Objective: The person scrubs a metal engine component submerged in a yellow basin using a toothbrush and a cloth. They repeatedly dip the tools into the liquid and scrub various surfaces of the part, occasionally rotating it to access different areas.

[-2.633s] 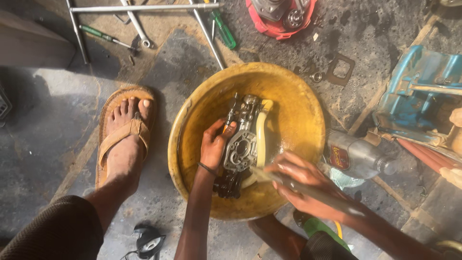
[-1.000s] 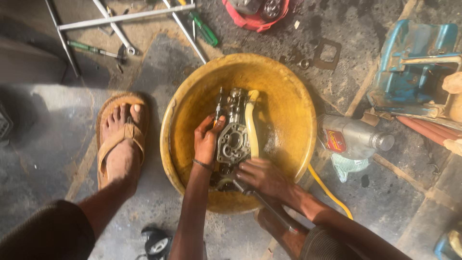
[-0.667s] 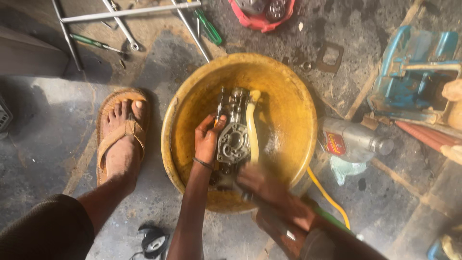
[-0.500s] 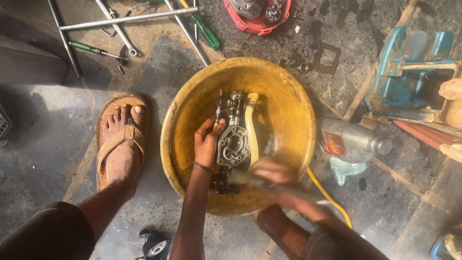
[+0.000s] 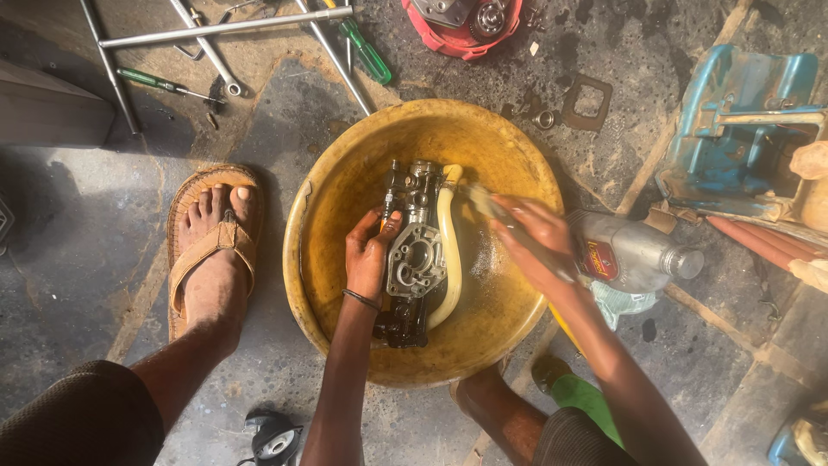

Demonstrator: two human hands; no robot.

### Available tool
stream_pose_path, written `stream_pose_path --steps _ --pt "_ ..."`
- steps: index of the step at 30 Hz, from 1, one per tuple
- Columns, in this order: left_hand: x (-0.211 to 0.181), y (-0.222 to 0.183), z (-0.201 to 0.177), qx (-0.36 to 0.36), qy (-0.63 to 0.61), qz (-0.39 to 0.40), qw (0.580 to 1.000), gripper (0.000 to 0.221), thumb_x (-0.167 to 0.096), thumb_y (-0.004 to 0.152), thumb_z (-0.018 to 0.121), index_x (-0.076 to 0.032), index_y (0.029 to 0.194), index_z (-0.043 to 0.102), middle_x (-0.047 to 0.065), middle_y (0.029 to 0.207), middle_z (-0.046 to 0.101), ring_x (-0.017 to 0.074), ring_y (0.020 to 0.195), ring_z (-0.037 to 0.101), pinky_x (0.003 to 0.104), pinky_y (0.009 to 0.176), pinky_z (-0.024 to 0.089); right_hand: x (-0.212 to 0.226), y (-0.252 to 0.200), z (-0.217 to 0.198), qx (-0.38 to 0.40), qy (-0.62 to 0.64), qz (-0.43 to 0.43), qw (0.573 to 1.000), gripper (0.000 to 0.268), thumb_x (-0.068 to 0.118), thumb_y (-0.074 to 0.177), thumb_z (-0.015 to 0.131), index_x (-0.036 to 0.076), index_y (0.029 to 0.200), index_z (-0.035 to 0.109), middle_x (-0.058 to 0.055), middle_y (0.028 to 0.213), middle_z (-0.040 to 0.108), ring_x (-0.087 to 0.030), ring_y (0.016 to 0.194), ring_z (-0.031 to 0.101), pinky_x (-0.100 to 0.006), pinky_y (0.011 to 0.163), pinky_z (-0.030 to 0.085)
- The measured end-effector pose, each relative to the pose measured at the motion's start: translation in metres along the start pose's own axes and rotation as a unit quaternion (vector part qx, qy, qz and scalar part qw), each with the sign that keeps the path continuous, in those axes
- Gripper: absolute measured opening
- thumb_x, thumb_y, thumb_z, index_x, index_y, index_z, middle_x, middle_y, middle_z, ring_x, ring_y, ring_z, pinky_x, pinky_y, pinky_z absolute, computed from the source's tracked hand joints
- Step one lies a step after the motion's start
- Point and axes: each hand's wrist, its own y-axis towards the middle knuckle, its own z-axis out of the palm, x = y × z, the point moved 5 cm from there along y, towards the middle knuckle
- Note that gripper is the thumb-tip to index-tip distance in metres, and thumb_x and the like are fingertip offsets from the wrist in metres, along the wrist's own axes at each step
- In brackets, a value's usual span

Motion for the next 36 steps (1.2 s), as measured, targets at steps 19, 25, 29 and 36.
stream_pose_path --steps 19,25,29,36 --pt "0.009 0.007 -0.002 -0.023 0.009 0.005 1.000 0.032 -0.022 0.092 0.071 -0.001 0.115 0.072 0.003 0.091 0.072 0.0094 0.077 0.062 0.025 0.068 0.051 0.043 -0.120 0.044 0.259 -0.097 -0.184 0.943 0.038 0.001 0.093 0.064 0.009 0.130 0.067 -0.009 0.121 0.061 -0.020 0.106 0.064 -0.028 0.084 0.062" --pt "0.009 0.007 -0.001 0.003 -0.020 0.022 1.000 0.029 -0.020 0.094 0.071 0.002 0.115 0.073 0.003 0.091 0.071 0.0091 0.076 0.060 0.026 0.067 0.050 0.054 -0.120 0.077 0.267 -0.196 -0.274 0.903 0.035 0.007 0.096 0.060 0.008 0.131 0.061 -0.011 0.117 0.059 -0.024 0.110 0.062 -0.032 0.087 0.061" --pt "0.007 0.006 -0.002 0.001 -0.005 0.024 1.000 0.029 -0.020 0.093 0.070 0.000 0.114 0.072 0.002 0.091 0.072 0.0089 0.077 0.062 0.025 0.068 0.051 0.069 -0.109 0.059 0.325 0.011 -0.194 0.926 0.034 0.012 0.099 0.063 0.009 0.132 0.070 -0.013 0.120 0.068 -0.025 0.106 0.065 -0.038 0.088 0.056" --pt "0.004 0.004 0.000 -0.023 0.011 0.011 1.000 0.032 -0.022 0.093 0.071 0.001 0.115 0.073 0.006 0.093 0.073 0.0110 0.080 0.063 0.026 0.071 0.051 0.090 -0.094 0.054 0.379 -0.031 -0.083 0.921 0.031 0.014 0.097 0.063 0.008 0.128 0.068 -0.007 0.106 0.067 -0.020 0.102 0.066 -0.037 0.087 0.057"
